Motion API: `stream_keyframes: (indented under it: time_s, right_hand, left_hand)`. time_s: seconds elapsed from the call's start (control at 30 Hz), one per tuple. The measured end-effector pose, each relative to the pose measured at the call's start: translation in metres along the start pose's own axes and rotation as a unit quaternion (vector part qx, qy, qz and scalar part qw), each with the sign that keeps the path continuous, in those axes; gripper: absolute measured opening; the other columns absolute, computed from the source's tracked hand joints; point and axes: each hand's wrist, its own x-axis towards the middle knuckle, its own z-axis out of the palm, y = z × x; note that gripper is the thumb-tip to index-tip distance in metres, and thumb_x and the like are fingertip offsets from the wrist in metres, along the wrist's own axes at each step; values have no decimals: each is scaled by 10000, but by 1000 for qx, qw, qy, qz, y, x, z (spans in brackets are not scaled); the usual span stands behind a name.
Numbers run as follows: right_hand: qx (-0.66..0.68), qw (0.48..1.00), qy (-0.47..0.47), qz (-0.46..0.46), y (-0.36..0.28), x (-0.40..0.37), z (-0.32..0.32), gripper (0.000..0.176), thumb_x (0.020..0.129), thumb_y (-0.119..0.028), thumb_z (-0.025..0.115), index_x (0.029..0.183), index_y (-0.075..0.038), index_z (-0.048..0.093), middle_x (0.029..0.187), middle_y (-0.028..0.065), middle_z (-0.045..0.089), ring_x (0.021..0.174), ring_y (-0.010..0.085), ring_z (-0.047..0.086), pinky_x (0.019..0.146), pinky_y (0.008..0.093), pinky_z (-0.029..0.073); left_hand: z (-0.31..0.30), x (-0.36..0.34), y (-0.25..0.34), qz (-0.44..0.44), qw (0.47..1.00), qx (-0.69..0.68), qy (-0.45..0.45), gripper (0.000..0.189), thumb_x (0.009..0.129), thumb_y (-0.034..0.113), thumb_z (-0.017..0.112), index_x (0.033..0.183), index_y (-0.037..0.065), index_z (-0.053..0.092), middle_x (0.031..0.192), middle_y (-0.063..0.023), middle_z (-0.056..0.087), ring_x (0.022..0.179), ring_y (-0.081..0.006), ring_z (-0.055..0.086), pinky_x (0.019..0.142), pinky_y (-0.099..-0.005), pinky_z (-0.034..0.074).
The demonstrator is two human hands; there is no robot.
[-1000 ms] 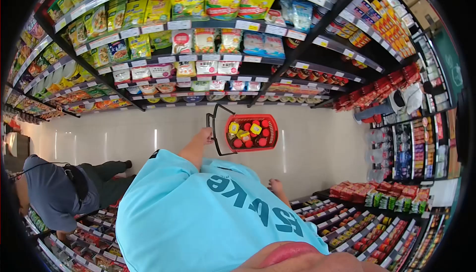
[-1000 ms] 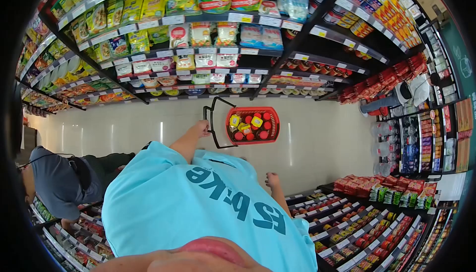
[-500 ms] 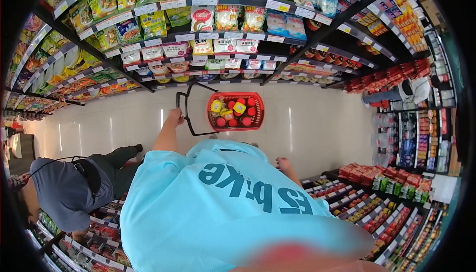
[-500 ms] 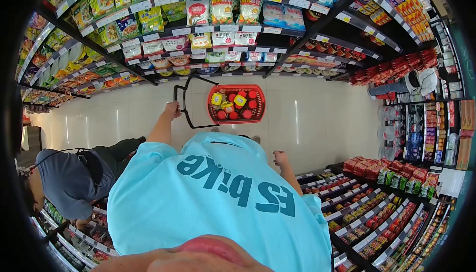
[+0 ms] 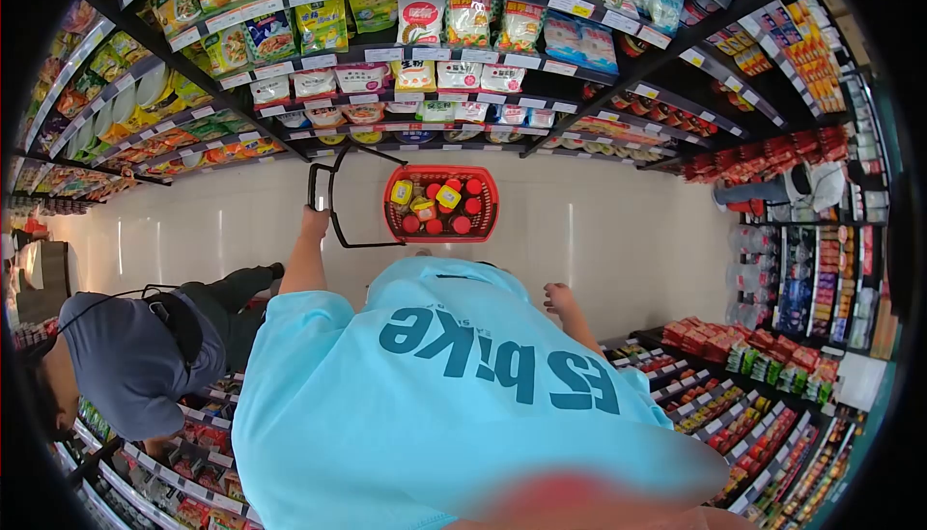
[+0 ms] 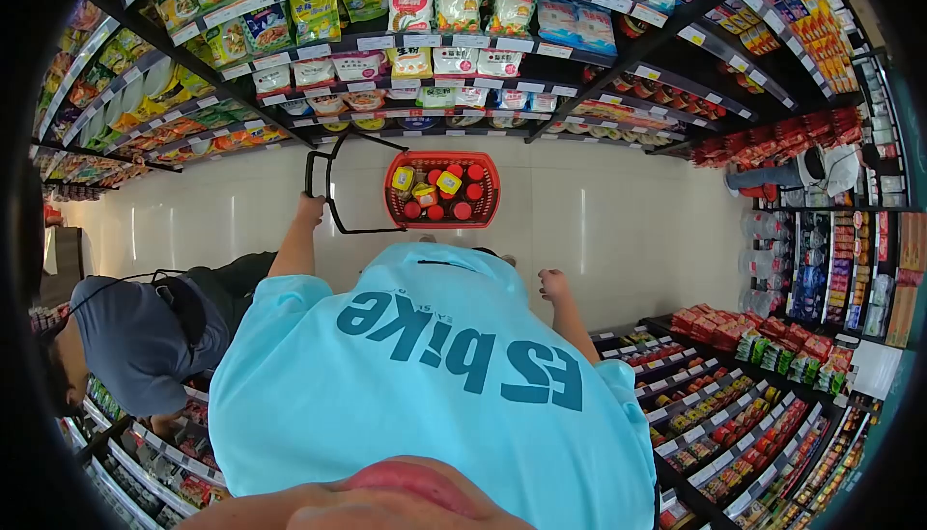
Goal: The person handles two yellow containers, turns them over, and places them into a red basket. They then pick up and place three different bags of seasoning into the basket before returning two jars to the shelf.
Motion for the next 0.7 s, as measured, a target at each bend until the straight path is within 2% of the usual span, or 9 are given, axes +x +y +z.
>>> stream_keyframes:
  time_s: [0.1,0.13,0.2,0.3,0.4,0.47,0.53,0.6,0.7]
  right_hand:
    - [-13,1000,4,-1,-4,3,-1,513,883,-318,598,1285,-6,538,1147,150,614,942,316,652,781,438,536]
    - [-10,1000,0,-6,-5,4,-1,517,876,-310,603,1276,12,541,1102,148,616,902,304,651,765,432,537]
    - [-5,1000,-6,-10,-5,6,1,521,870,-302,608,1267,29,545,1058,146,619,862,291,650,749,426,539]
    - [-6,1000,5,-25,-6,9,4,506,873,-304,599,1253,28,557,1063,149,631,867,294,658,747,426,539]
    - [26,999,10,-37,-25,10,1,458,907,-283,593,1249,20,564,1104,148,645,891,281,666,749,406,540]
    - [196,965,27,-171,-49,17,-3,386,949,-226,554,1275,-19,559,1195,135,640,986,272,669,785,373,542]
    - [299,921,21,-249,-107,-11,-10,359,972,-190,542,1282,-9,553,1223,134,637,1023,254,660,822,341,533]
    - [307,878,-37,-365,-173,-61,-18,373,976,-219,555,1276,2,557,1247,139,631,1069,259,647,886,354,515]
    - [231,798,-183,-525,-259,-190,-23,462,964,-273,563,1298,44,547,1321,197,591,1214,297,576,1025,414,442]
  left_hand:
    - [-4,-25,-8,-14,999,3,-50,483,874,223,602,1311,61,473,1034,-92,638,868,-261,665,702,-434,538]
    - [3,13,-37,-72,982,30,-174,405,896,288,590,1238,77,538,1135,-76,647,934,-273,675,760,-439,532]
    - [5,-5,-50,-80,957,46,-275,360,920,325,558,1196,95,578,1200,-72,643,967,-259,666,790,-422,521]
    - [12,-27,-61,-86,946,61,-306,360,937,306,530,1231,103,571,1207,-71,643,984,-246,660,794,-408,518]
    - [20,-46,-71,-81,957,60,-271,368,944,296,514,1247,94,567,1209,-65,649,998,-239,656,785,-404,519]
    - [21,-48,-84,-92,955,54,-277,366,946,291,511,1248,91,567,1204,-64,649,991,-240,657,784,-405,520]
    - [22,-54,-93,-103,953,47,-282,364,948,287,507,1248,89,566,1200,-62,648,983,-240,657,783,-406,521]
    - [19,-61,-95,-104,950,69,-288,357,948,280,508,1240,84,569,1174,-62,652,972,-240,656,782,-409,520]
    - [18,-69,-101,-111,950,76,-282,333,952,287,497,1188,78,605,1128,-38,665,911,-210,669,762,-383,528]
